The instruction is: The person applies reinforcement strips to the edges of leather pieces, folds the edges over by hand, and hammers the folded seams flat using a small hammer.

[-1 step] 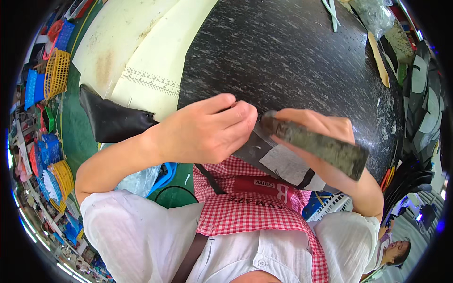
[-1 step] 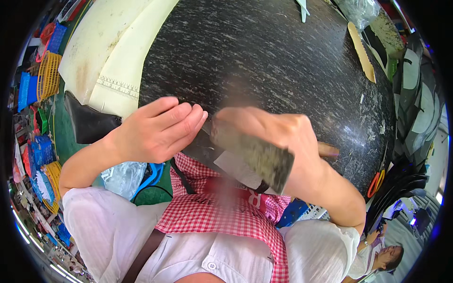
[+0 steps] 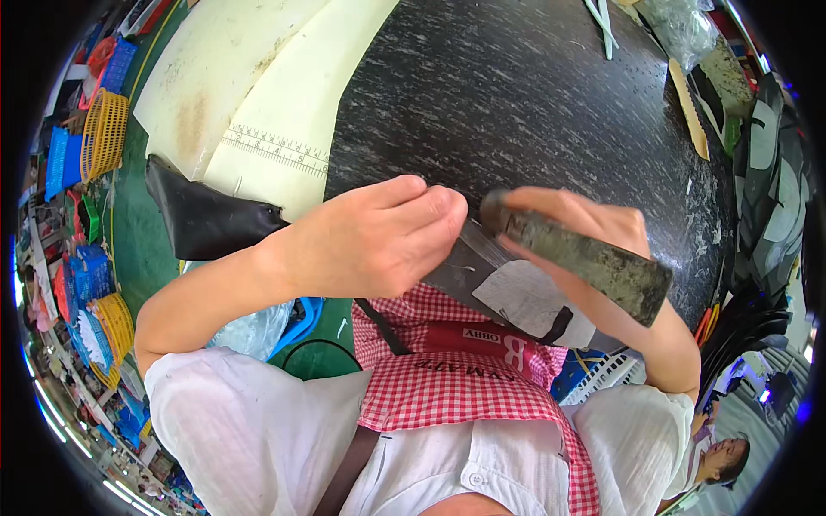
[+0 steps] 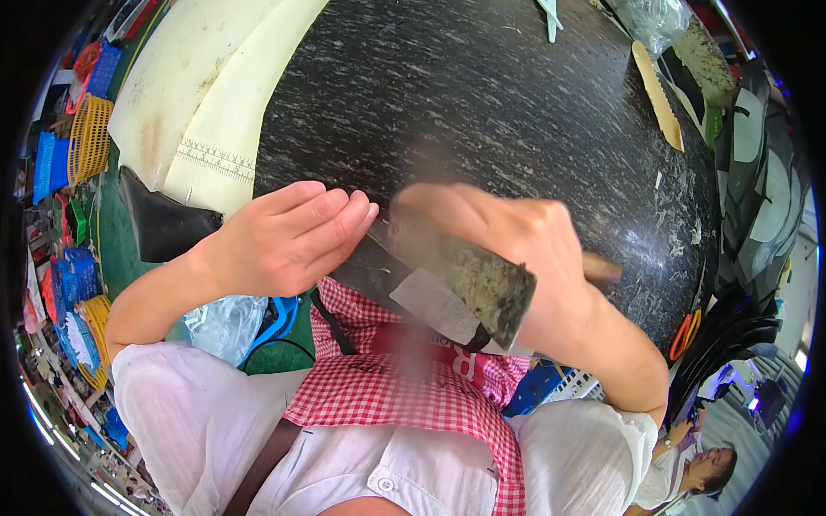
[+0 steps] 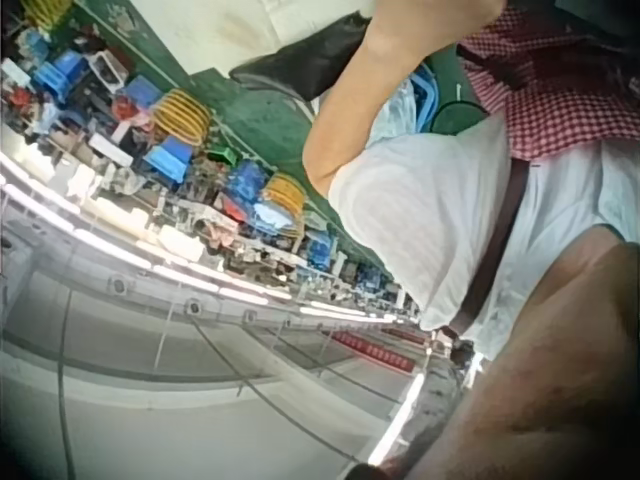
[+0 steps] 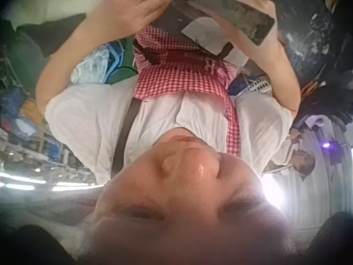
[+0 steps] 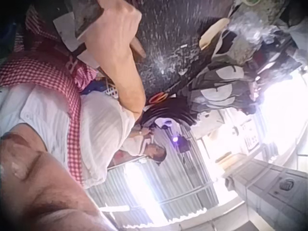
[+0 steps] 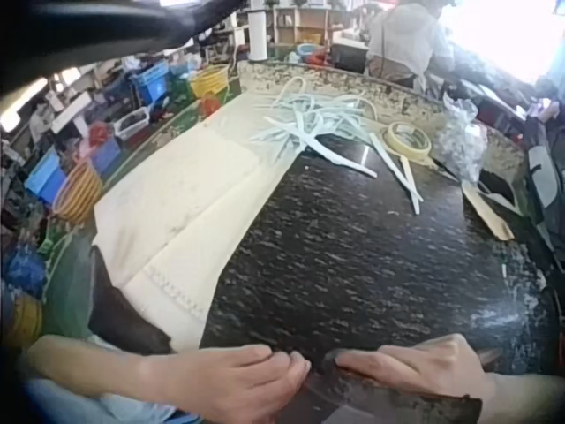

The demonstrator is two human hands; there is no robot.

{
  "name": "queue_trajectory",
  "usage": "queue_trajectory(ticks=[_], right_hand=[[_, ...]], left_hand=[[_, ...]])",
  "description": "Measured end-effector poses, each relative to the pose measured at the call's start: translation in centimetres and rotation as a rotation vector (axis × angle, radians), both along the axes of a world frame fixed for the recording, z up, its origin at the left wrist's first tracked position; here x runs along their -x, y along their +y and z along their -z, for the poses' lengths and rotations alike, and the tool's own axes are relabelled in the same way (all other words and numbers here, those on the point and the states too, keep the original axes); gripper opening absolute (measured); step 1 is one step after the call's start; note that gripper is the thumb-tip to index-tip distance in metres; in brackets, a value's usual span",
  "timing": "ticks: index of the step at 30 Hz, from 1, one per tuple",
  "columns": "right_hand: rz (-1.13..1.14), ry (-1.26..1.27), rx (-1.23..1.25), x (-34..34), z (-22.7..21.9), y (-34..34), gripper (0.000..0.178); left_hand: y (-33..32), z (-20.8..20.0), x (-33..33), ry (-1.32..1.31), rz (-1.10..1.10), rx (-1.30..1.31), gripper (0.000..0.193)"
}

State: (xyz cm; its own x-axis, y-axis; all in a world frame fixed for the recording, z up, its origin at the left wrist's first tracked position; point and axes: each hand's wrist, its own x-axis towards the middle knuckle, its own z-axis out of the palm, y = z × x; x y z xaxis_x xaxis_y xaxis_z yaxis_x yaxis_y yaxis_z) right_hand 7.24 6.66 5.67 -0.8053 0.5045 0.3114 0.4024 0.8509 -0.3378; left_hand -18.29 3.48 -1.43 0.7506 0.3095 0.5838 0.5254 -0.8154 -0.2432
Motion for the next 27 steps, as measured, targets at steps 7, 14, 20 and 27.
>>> queue_trajectory(ticks=[7, 14, 20, 27], right_hand=[[0.031, -0.007, 0.050, 0.3, -0.9, 0.4, 0.029], [0.014, -0.080, -0.016, -1.4, -3.0, 0.6, 0.032], [0.382, 0.267, -0.224, -10.6, -4.5, 1.0, 0.027], [0.873, 0.391, -0.175, -28.2, -4.1, -2.8, 0.028]], left_hand=[[-0.8, -0.1, -0.7, -0.285, 0.050, 0.241, 0.028], [-4.1, -0.6, -4.2, -0.156, 0.128, -0.005, 0.029], [-4.4, -2.3, -12.8, 0.048, -0.051, 0.154, 0.051], [3.9, -12.2, 2.0, -0.305, -0.766, -0.082, 0.066]])
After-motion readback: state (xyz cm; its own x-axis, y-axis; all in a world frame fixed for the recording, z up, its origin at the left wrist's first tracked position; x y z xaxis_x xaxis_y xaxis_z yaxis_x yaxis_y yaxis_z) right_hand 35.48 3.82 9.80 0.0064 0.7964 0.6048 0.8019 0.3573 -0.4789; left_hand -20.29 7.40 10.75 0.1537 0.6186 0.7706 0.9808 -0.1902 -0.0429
